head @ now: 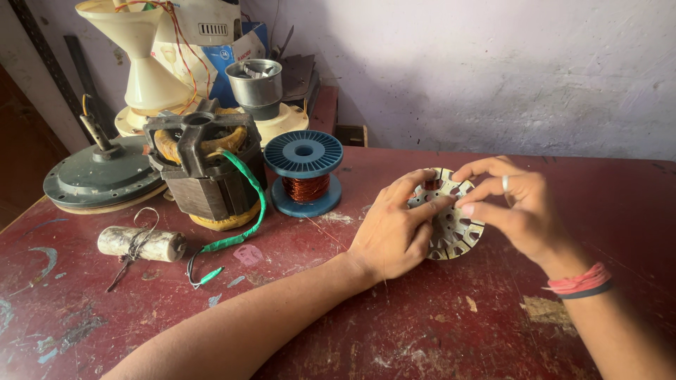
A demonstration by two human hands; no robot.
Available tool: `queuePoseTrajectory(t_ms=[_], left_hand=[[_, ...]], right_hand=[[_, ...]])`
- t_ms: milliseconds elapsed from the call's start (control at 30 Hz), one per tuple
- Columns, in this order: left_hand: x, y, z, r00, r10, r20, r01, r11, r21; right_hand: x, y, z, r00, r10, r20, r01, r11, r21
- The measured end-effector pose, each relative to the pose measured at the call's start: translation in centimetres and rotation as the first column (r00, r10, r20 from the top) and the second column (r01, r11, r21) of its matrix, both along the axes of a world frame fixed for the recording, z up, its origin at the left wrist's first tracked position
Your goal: The person winds enameled copper wire by hand through the slots of a circular motor armature disc on a workbench, repeatedly feeding and pressing the wire around the disc. They briefly lift and reposition the wire spool, then continue winding and adjusting the wire in the slots.
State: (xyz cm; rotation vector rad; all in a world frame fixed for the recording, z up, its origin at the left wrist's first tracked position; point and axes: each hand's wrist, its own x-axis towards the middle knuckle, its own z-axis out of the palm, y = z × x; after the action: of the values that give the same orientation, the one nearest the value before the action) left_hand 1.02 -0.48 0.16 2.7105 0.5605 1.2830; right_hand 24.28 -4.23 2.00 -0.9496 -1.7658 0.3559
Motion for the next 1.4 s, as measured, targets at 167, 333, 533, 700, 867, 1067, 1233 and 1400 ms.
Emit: queuePoseTrajectory(t_ms=[167, 333, 533, 700, 867, 1067, 1233, 1400], left_hand=[[0.2, -0.1, -0.2, 0.999, -0.007, -0.045, 0.008, 0.999, 0.033], [0.3, 0.0, -0.2, 0.997, 0.015, -0.077, -0.014, 1.0, 0.014], [0.2, -0.2, 0.0, 0.998, 0.01, -0.061, -0.01, 1.0, 0.006], [0.0, -0.2, 0.2, 0.997, 0.015, -0.072, -0.015, 1.0, 0.006], [0.1, -0.4, 0.2, 0.999, 0.008, -0.052, -0.009, 1.0, -0.007], [0.1, -0.3, 0.1, 0.999, 0.014, -0.046, -0.014, 1.0, -0.003], [0.0, -0.2, 0.0, 0.999, 0.012, -0.051, -0.013, 1.0, -0.006], [0.1, -0.2, 0.0, 0.998, 0.014, -0.058, -0.015, 1.0, -0.009]], right_hand=[[1.6, 0.8, -0.7, 0.981, 0.059, -0.185, -0.091, 0.981, -0.171], [2.3, 1.4, -1.2, 0.953, 0.18, -0.244, -0.216, 0.967, -0.132], [3.5, 2.3, -2.2, 0.907, 0.123, -0.402, -0.168, 0.983, -0.077], [4.8, 3.1, -3.3, 0.897, -0.012, -0.442, -0.077, 0.98, -0.181], [5.1, 3.9, -4.2, 0.896, -0.151, -0.418, 0.01, 0.947, -0.321], [4.7, 3.9, -4.3, 0.879, -0.153, -0.451, 0.0, 0.948, -0.32], [4.5, 3.8, -4.2, 0.855, -0.204, -0.476, 0.026, 0.935, -0.354], [4.3, 4.0, -4.2, 0.901, -0.192, -0.39, 0.068, 0.948, -0.31]])
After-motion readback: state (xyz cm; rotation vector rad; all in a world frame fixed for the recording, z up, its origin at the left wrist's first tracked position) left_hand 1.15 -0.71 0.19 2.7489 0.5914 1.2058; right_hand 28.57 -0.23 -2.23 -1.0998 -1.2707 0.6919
